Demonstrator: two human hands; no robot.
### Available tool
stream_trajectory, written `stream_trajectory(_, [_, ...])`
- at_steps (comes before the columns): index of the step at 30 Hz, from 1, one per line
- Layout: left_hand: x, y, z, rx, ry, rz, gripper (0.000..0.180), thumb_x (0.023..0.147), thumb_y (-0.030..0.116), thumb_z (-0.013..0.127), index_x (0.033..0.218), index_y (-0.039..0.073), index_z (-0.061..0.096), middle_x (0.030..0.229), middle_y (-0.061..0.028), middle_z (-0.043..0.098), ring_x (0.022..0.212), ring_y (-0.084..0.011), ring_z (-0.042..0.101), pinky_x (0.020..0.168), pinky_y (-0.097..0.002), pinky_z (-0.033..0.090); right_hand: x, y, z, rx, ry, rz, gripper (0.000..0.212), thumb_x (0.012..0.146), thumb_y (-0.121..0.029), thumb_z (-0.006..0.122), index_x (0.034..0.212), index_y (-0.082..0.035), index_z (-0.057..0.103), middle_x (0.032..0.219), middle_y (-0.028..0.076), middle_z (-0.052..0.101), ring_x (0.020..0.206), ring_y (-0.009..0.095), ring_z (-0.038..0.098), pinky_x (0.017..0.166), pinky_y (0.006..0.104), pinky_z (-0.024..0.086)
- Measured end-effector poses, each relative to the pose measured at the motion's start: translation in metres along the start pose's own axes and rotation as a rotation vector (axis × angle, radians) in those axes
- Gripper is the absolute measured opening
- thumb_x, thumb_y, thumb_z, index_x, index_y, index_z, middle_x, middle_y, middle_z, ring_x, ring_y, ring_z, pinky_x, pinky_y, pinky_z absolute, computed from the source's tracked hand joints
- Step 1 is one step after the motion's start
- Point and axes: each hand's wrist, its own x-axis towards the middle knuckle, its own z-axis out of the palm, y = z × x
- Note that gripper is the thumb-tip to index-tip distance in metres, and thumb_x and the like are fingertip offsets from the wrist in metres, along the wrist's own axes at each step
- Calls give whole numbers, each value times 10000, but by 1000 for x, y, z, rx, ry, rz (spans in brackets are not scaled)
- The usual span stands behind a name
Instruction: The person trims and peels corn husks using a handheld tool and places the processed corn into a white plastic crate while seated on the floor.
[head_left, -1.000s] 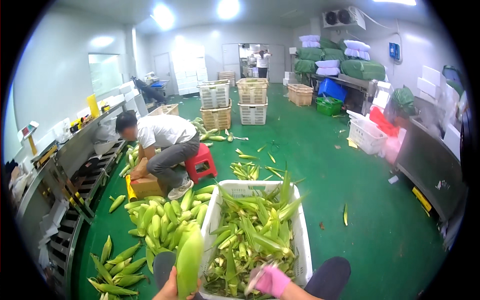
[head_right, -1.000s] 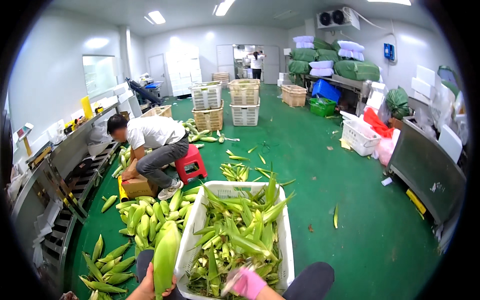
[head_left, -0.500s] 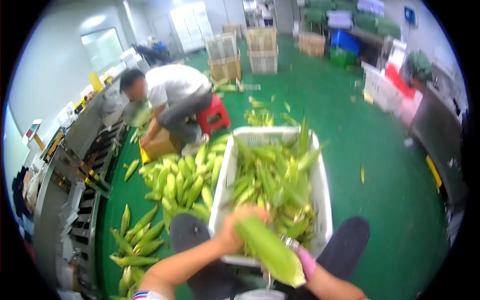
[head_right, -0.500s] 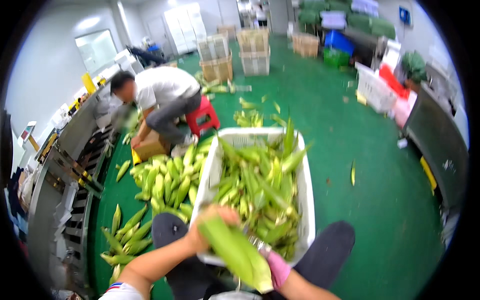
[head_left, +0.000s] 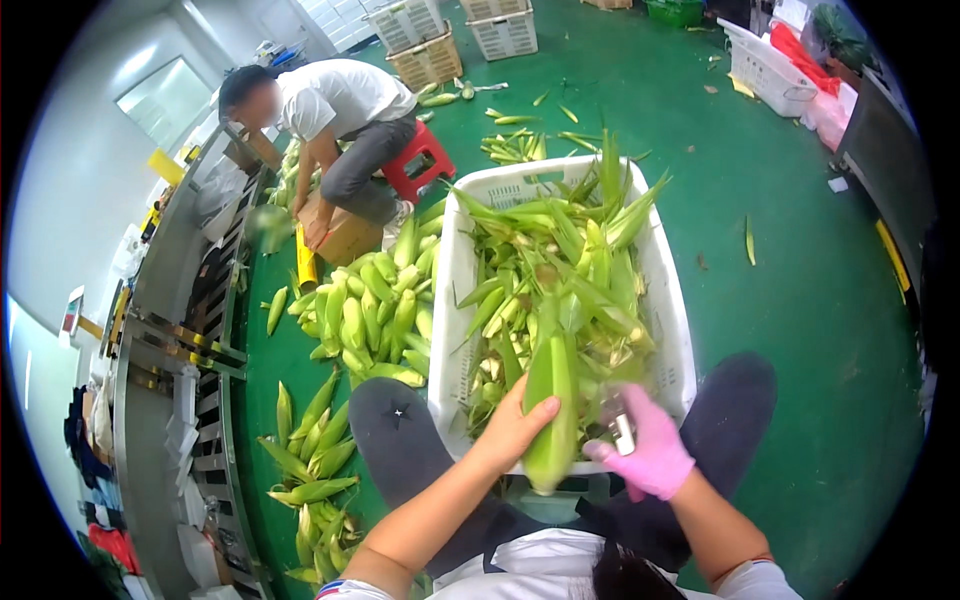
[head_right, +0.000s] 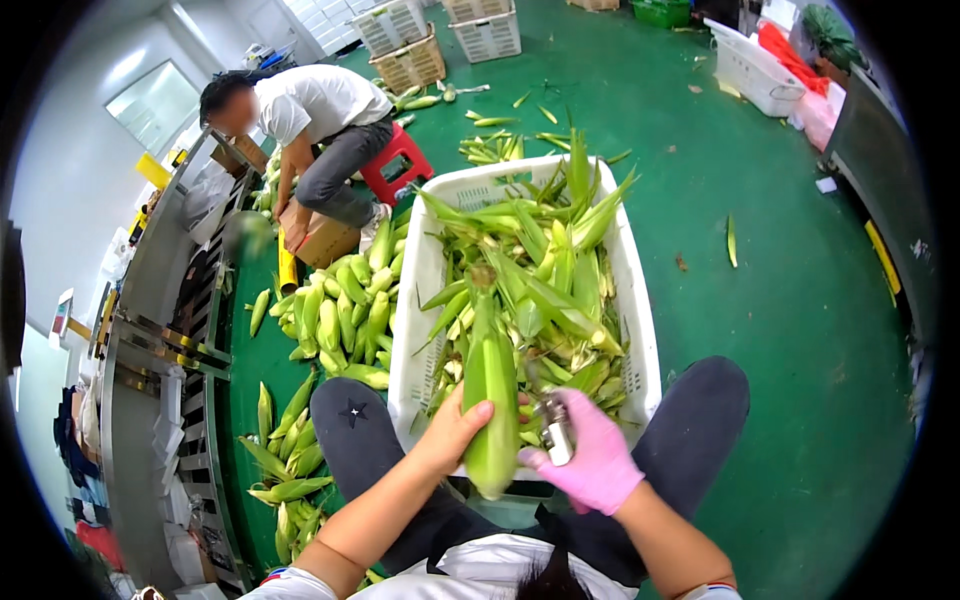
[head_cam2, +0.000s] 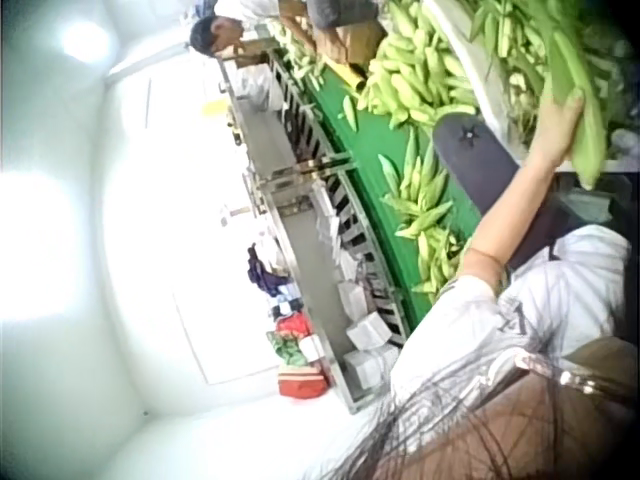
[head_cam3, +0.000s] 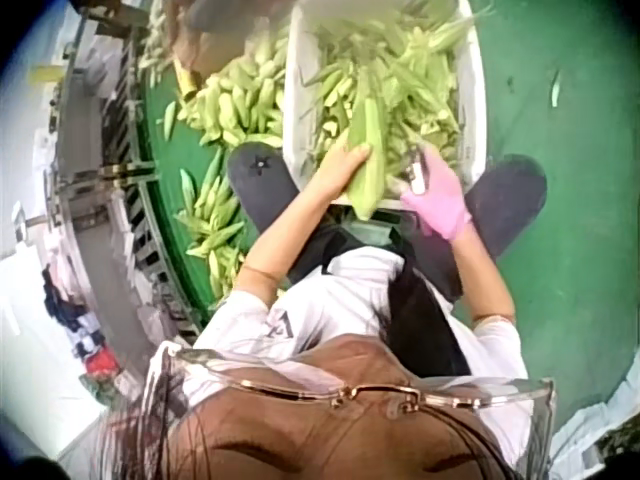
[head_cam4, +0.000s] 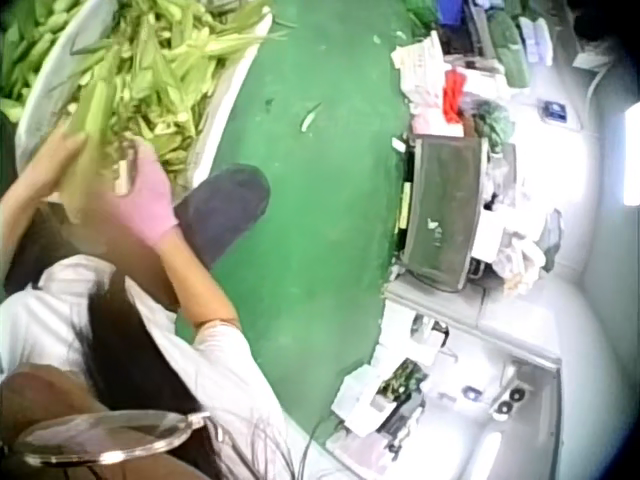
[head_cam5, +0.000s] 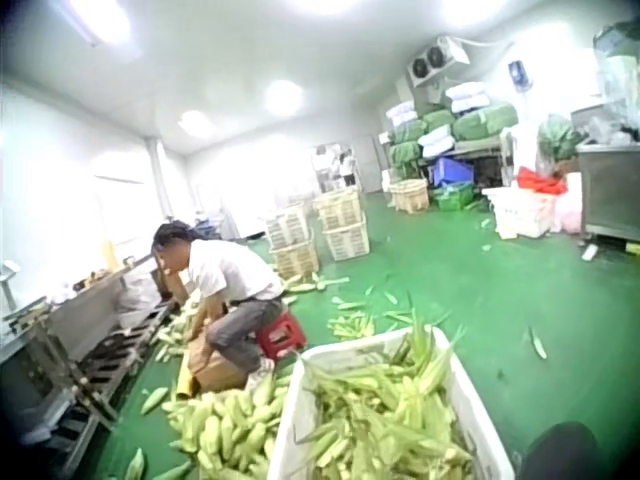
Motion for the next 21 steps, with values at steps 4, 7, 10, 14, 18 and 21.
stream_trajectory(4, [-21, 38, 0, 883, 5, 169, 693, 764, 336, 775, 1287, 7, 462, 1082, -185, 637, 995, -255, 636, 875, -337, 487, 14, 16, -31, -183, -66, -209, 829, 673, -392, 785, 1303, -6, 409, 1194, 221, 521, 1138, 379, 499, 1004, 418, 394])
stream_trajectory(7, [-29, 51, -9, 833, -127, 43, 677, 772, 336, 765, 1287, 6, 474, 1089, -162, 632, 998, -223, 619, 883, -328, 478, 26, 10, -46, -435, -222, -368, 846, 669, -439, 756, 1318, -19, 412, 1232, 231, 478, 1160, 403, 454, 1020, 472, 341])
stream_trajectory(10, [-31, 56, -20, 695, -282, -120, 690, 763, 327, 762, 1293, -15, 484, 1125, -104, 599, 1026, -162, 551, 915, -308, 444, 31, 6, -54, -455, -259, -487, 779, 666, -388, 759, 1285, -28, 451, 1182, 226, 516, 1121, 388, 497, 978, 455, 389])
stream_trajectory(14, [-27, 54, -28, 517, -391, -236, 727, 735, 341, 765, 1297, -26, 487, 1136, -95, 598, 1054, -155, 532, 937, -308, 430, 22, 7, -44, -314, -312, -521, 511, 712, -277, 747, 1114, -24, 557, 838, 145, 617, 742, 276, 626, 719, 367, 526])
stream_trajectory(18, [-32, 55, -12, 795, -145, 71, 676, 711, 258, 811, 1260, 0, 512, 1159, -93, 580, 1056, -180, 551, 926, -297, 434, 5, -2, -35, 538, -244, 377, 278, 805, -147, 666, 1016, -6, 552, 746, 74, 601, 660, 120, 602, 570, 286, 525])
stream_trajectory(21, [-30, 50, -11, 1046, -64, 363, 653, 656, 169, 834, 1224, 46, 535, 1146, -115, 584, 1073, -263, 567, 942, -348, 427, -1, -18, -11, 823, -151, 250, 252, 831, -108, 632, 1042, -9, 535, 801, 90, 623, 687, 135, 607, 595, 266, 506])
